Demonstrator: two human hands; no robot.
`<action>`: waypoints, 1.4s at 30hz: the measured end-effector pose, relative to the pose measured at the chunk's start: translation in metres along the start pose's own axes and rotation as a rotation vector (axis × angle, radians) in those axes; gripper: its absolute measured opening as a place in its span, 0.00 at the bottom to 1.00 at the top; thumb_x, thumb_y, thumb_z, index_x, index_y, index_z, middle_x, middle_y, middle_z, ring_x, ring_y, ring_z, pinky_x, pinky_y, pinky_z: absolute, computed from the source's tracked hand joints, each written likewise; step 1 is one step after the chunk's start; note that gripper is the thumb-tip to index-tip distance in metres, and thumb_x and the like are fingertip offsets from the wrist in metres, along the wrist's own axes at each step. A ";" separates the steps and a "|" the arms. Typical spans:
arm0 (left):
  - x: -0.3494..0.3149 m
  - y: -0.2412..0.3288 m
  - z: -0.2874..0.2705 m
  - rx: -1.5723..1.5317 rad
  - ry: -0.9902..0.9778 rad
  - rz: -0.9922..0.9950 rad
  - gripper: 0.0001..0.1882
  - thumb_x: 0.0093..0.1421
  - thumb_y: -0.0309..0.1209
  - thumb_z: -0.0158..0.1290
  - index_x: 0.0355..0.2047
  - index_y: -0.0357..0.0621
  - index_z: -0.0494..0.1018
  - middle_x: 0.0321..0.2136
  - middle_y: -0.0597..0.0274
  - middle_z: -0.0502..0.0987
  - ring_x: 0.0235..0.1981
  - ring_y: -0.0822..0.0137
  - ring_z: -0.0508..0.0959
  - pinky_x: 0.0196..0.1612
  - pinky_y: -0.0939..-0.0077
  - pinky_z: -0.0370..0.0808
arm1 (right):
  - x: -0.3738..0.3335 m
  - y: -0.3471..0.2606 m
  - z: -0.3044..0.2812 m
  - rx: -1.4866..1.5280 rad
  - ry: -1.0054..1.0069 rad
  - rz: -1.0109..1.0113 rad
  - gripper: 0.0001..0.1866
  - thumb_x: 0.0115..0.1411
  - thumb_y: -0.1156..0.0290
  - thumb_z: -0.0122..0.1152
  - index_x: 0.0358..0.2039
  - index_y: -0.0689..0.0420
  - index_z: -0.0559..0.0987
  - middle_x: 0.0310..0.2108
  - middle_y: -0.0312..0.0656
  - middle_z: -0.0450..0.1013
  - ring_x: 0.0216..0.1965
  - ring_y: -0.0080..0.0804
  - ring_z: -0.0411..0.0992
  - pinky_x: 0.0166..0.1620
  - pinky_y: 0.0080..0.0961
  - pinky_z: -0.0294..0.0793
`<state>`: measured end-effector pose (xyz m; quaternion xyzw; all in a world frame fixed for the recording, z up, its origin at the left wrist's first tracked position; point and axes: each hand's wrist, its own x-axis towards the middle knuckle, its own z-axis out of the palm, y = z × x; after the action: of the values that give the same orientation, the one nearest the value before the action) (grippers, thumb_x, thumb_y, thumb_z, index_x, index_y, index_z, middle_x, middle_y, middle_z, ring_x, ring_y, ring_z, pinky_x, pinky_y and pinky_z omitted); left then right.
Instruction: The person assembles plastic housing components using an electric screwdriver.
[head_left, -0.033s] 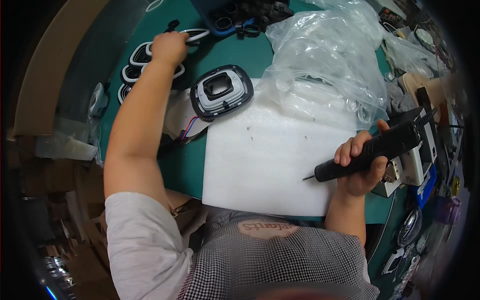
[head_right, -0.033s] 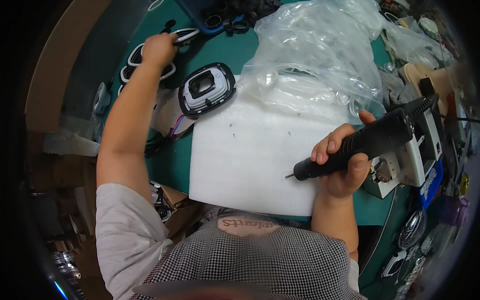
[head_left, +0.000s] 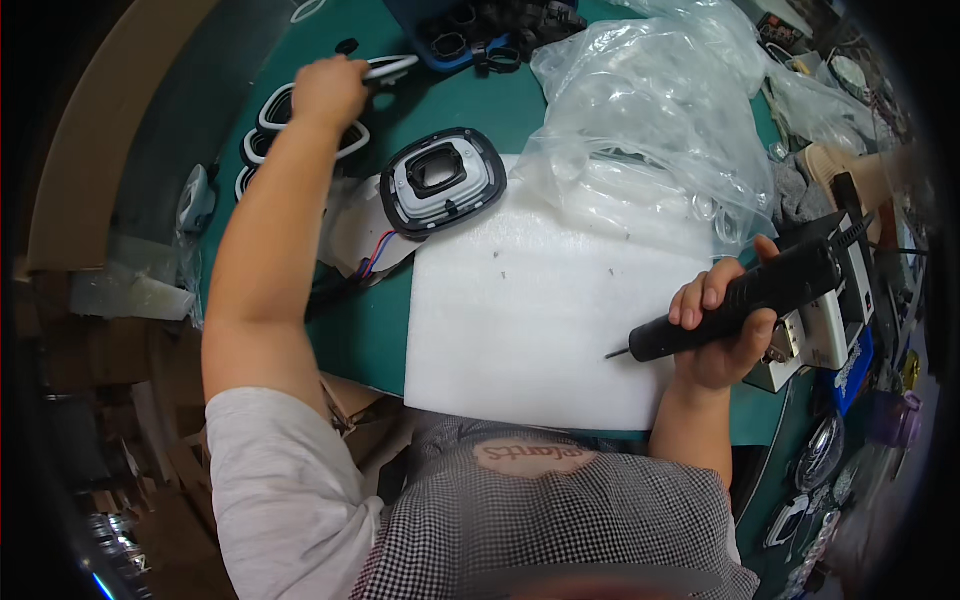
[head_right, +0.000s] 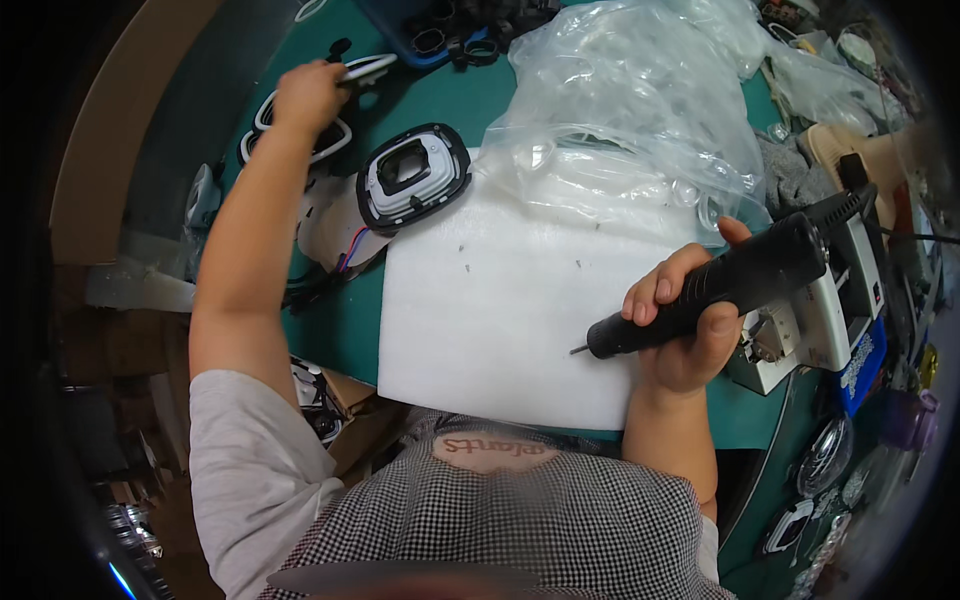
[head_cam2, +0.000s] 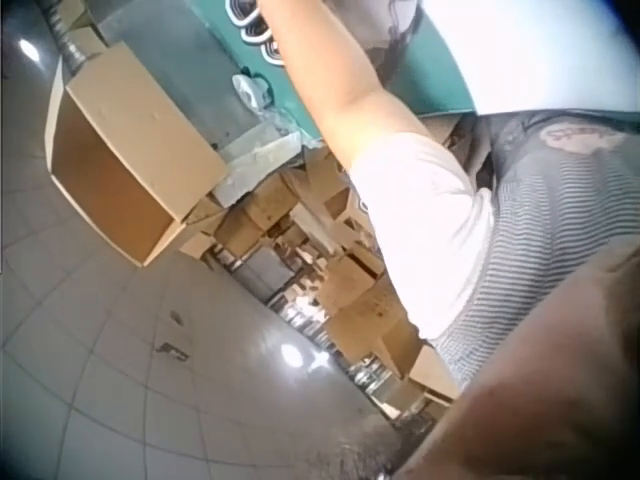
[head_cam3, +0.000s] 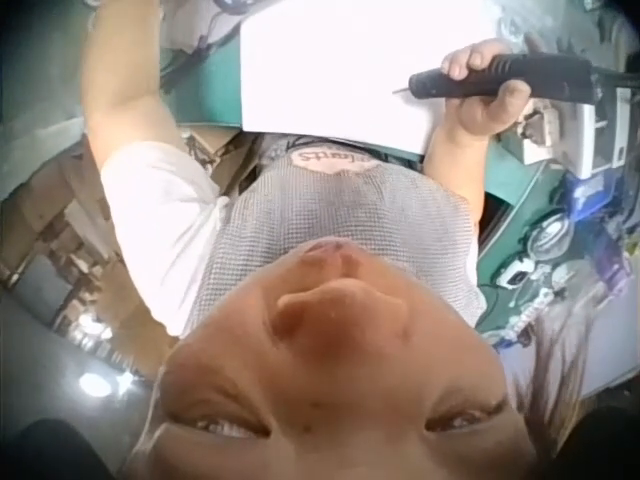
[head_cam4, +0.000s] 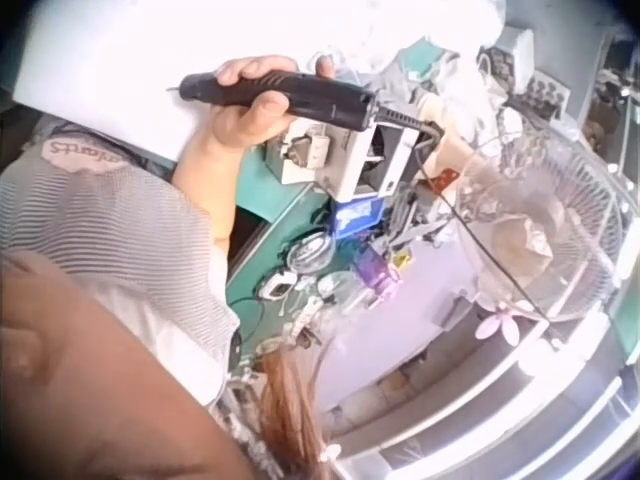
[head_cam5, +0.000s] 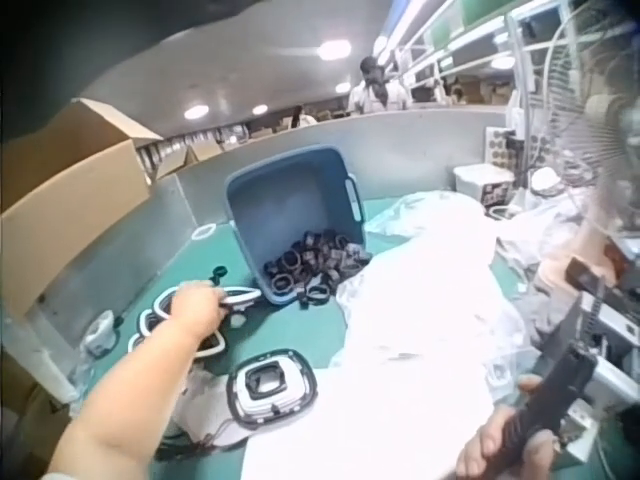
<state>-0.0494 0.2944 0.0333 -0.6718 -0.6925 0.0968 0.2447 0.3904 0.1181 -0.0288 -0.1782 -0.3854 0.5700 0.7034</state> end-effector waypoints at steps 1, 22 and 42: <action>-0.008 -0.005 -0.016 -0.010 0.051 -0.006 0.14 0.57 0.40 0.59 0.44 0.56 0.81 0.40 0.59 0.81 0.46 0.54 0.79 0.47 0.57 0.76 | -0.001 -0.001 -0.001 -0.017 -0.004 -0.009 0.44 0.62 0.45 0.61 0.66 0.58 0.53 0.28 0.40 0.66 0.21 0.26 0.70 0.28 0.27 0.77; -0.238 0.161 -0.090 -2.129 -0.929 -0.275 0.18 0.69 0.37 0.52 0.51 0.36 0.69 0.41 0.56 0.81 0.36 0.69 0.83 0.41 0.79 0.82 | 0.019 -0.014 -0.036 0.461 -0.174 0.065 0.36 0.64 0.41 0.54 0.61 0.57 0.67 0.29 0.39 0.67 0.24 0.27 0.67 0.30 0.29 0.70; -0.116 0.232 -0.108 -0.999 0.195 0.372 0.11 0.63 0.35 0.56 0.42 0.46 0.81 0.36 0.57 0.82 0.37 0.59 0.81 0.42 0.68 0.76 | 0.018 -0.020 -0.038 0.454 -0.218 0.015 0.39 0.63 0.43 0.57 0.63 0.60 0.65 0.30 0.40 0.66 0.24 0.26 0.66 0.30 0.28 0.69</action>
<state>0.2035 0.1782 -0.0054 -0.8233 -0.4978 -0.2653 -0.0625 0.4330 0.1365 -0.0332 0.0440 -0.3198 0.6629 0.6755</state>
